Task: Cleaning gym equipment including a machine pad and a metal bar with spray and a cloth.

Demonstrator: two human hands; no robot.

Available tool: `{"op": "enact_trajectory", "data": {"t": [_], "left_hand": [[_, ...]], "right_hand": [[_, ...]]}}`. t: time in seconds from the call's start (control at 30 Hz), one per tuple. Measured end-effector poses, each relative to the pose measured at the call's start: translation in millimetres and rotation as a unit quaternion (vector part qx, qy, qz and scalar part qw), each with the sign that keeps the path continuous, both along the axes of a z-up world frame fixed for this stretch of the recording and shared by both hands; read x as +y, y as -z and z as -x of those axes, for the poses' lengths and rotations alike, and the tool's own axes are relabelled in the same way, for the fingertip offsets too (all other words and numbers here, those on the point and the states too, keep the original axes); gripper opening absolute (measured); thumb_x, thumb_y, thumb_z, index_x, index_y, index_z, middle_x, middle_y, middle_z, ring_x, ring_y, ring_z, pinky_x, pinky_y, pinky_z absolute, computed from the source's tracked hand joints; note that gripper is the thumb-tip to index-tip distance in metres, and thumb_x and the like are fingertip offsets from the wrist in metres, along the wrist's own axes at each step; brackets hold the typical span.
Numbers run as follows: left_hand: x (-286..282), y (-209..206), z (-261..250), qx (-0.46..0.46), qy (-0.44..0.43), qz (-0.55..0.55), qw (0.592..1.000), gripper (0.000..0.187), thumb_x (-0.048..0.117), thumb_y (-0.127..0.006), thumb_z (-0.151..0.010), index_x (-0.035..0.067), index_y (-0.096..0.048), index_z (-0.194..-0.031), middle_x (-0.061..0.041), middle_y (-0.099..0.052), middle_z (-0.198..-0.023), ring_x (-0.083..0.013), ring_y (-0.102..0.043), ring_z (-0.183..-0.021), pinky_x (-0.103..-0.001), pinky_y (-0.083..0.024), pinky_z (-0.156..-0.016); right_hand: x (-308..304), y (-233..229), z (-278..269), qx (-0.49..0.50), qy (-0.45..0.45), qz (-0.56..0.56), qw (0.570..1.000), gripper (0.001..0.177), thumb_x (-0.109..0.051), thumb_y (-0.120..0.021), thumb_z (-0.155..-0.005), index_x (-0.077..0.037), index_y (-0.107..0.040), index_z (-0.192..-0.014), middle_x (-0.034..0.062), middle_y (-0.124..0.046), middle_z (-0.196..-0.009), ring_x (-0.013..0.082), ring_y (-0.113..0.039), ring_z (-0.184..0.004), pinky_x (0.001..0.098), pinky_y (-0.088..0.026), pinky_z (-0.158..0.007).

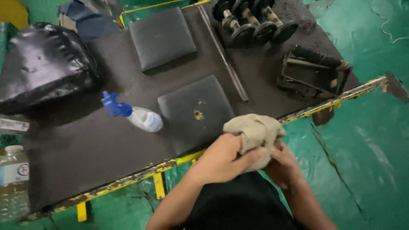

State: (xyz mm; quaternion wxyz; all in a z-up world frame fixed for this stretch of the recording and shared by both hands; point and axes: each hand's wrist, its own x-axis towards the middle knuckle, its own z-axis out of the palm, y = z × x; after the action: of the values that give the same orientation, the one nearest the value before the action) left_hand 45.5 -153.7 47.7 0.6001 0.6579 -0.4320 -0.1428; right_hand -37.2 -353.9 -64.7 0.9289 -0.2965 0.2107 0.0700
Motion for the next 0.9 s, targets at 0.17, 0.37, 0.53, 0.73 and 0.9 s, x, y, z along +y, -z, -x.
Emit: {"op": "enact_trajectory", "data": {"t": [0.17, 0.37, 0.53, 0.73, 0.9], "left_hand": [[-33, 2, 4, 0.072, -0.192, -0.147, 0.968, 0.022, 0.026, -0.072, -0.093, 0.016, -0.075, -0.112, -0.011, -0.072, -0.105, -0.0313, -0.071, -0.098, -0.036, -0.056, -0.086], [-70, 16, 10, -0.246, -0.397, -0.085, 0.88, 0.027, 0.021, -0.083, -0.078, 0.017, -0.08, -0.105, -0.023, -0.051, -0.131, -0.0425, -0.046, -0.127, -0.056, -0.036, -0.114], [-91, 26, 12, -0.28, -0.426, -0.15, 0.847, 0.025, 0.026, -0.088, -0.079, 0.017, -0.084, -0.103, -0.008, -0.052, -0.125, -0.0326, -0.046, -0.122, -0.056, -0.035, -0.112], [-118, -16, -1, -0.353, -0.471, -0.157, 0.793, 0.019, 0.023, -0.081, -0.076, 0.008, -0.072, -0.082, -0.03, -0.052, -0.134, -0.0467, -0.042, -0.125, -0.061, -0.028, -0.109], [-134, 36, -9, -0.126, -0.41, -0.133, 0.893, 0.021, 0.02, -0.074, -0.098, 0.004, -0.074, -0.111, -0.01, -0.068, -0.125, -0.0336, -0.065, -0.118, -0.046, -0.05, -0.108]], "right_hand": [[-71, 13, -18, -0.08, 0.029, 0.165, 0.983, 0.054, -0.009, -0.066, -0.091, 0.001, -0.05, -0.142, 0.015, -0.066, -0.128, 0.0291, -0.068, -0.113, 0.0463, -0.057, -0.094], [-122, 25, -43, -0.12, 0.04, 0.22, 0.967, 0.051, 0.0, -0.068, -0.095, -0.004, -0.049, -0.143, 0.0097, -0.07, -0.105, 0.0158, -0.067, -0.092, 0.0307, -0.056, -0.081], [-145, 14, -52, -0.143, 0.027, 0.258, 0.955, 0.04, -0.003, -0.068, -0.098, -0.004, -0.05, -0.134, 0.0096, -0.072, -0.092, 0.0127, -0.066, -0.078, 0.0273, -0.054, -0.07], [-149, -14, -59, -0.142, 0.073, 0.342, 0.926, 0.036, -0.003, -0.069, -0.092, -0.006, -0.054, -0.125, 0.0068, -0.073, -0.094, 0.0104, -0.067, -0.081, 0.025, -0.054, -0.074], [-162, 42, -66, -0.158, 0.111, 0.393, 0.899, 0.034, 0.002, -0.074, -0.094, -0.005, -0.056, -0.121, 0.0029, -0.061, -0.099, 0.0102, -0.058, -0.091, 0.0244, -0.049, -0.084]]}}
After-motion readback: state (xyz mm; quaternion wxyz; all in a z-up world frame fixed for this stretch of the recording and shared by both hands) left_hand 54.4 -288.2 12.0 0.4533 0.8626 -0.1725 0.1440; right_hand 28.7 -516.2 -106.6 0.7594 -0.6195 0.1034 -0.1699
